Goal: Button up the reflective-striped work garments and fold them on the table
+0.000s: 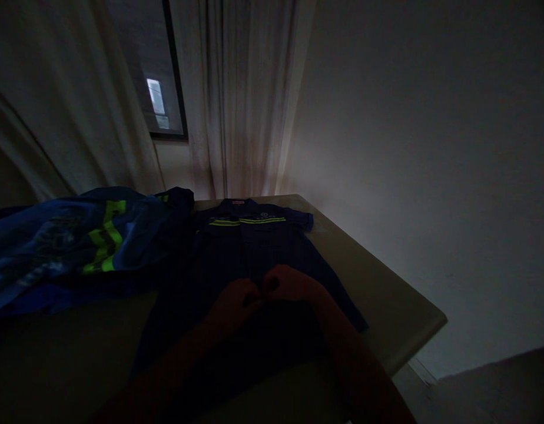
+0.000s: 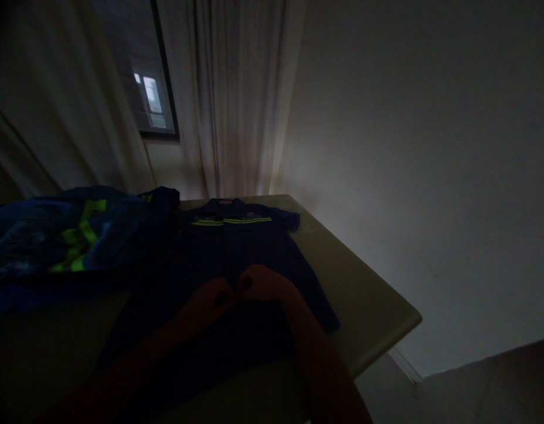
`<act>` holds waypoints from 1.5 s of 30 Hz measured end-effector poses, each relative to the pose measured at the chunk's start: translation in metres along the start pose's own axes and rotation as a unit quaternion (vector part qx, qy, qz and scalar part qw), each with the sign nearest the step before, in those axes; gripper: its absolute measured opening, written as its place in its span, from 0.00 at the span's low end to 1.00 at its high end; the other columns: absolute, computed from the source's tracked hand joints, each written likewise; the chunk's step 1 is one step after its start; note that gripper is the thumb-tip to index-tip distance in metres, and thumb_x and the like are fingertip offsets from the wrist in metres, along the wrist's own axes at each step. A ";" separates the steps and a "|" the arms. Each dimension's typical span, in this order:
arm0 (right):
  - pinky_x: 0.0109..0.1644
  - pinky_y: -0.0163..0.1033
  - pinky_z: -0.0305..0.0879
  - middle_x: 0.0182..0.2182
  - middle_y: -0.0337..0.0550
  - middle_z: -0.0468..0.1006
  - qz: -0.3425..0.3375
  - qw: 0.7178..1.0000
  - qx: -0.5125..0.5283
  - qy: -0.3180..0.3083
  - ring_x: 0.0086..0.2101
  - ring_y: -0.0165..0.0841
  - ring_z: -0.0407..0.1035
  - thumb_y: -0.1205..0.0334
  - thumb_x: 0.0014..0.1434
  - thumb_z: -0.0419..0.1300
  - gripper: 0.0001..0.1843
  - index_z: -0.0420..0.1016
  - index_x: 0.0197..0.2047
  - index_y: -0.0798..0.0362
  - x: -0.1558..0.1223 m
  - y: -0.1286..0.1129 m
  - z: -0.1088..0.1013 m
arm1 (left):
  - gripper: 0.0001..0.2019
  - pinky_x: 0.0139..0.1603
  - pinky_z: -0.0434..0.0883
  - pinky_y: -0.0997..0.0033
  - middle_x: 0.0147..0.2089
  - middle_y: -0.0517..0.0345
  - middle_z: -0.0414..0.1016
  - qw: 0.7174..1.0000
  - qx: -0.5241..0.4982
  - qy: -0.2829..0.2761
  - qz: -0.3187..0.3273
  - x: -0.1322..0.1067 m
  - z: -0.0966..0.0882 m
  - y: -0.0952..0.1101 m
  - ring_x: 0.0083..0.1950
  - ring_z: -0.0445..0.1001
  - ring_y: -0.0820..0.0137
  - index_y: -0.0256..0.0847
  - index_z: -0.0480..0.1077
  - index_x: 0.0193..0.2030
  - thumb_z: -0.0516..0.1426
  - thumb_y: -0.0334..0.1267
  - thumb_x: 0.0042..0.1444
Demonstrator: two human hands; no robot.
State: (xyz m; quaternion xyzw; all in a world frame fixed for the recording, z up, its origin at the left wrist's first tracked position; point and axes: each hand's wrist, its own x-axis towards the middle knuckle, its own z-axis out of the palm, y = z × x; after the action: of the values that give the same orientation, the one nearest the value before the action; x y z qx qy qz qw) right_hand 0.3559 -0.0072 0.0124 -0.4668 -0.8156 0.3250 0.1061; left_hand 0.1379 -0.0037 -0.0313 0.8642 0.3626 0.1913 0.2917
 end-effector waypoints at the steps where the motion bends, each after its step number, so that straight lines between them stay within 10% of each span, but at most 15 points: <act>1: 0.35 0.31 0.62 0.31 0.37 0.82 -0.006 1.000 -0.008 0.008 0.32 0.31 0.75 0.66 0.54 0.66 0.07 0.84 0.37 0.54 0.001 -0.001 0.001 | 0.06 0.46 0.66 0.64 0.41 0.57 0.77 1.000 -0.003 0.002 -0.010 0.000 0.000 0.000 0.44 0.73 0.65 0.43 0.76 0.39 0.60 0.41 0.63; 10: 0.36 0.32 0.61 0.29 0.37 0.79 -0.023 0.996 0.003 0.082 0.32 0.31 0.73 0.66 0.53 0.67 0.02 0.82 0.33 0.54 0.008 -0.007 0.008 | 0.07 0.47 0.66 0.63 0.45 0.52 0.76 0.993 0.104 0.042 -0.025 -0.005 0.004 0.008 0.47 0.73 0.62 0.42 0.72 0.42 0.56 0.41 0.66; 32: 0.38 0.33 0.62 0.34 0.39 0.79 -0.037 0.973 0.083 0.210 0.34 0.30 0.71 0.67 0.54 0.66 0.05 0.79 0.36 0.53 0.019 -0.015 0.025 | 0.06 0.36 0.61 0.70 0.33 0.61 0.72 0.984 -0.015 0.095 -0.149 0.003 -0.005 0.004 0.35 0.71 0.70 0.43 0.65 0.34 0.57 0.38 0.62; 45: 0.34 0.31 0.64 0.26 0.38 0.80 0.170 0.948 0.152 0.221 0.30 0.30 0.72 0.65 0.56 0.62 0.08 0.83 0.31 0.55 0.041 -0.018 0.038 | 0.10 0.40 0.67 0.64 0.44 0.50 0.74 0.976 0.154 0.108 -0.107 -0.005 -0.008 0.014 0.44 0.76 0.61 0.42 0.66 0.42 0.48 0.41 0.71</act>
State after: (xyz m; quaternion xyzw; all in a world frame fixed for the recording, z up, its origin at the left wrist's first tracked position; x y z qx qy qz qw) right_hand 0.3034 0.0047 -0.0109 -0.6367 -0.6216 0.3469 0.2964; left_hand 0.1372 -0.0122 -0.0164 0.8292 0.5071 0.1937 0.1332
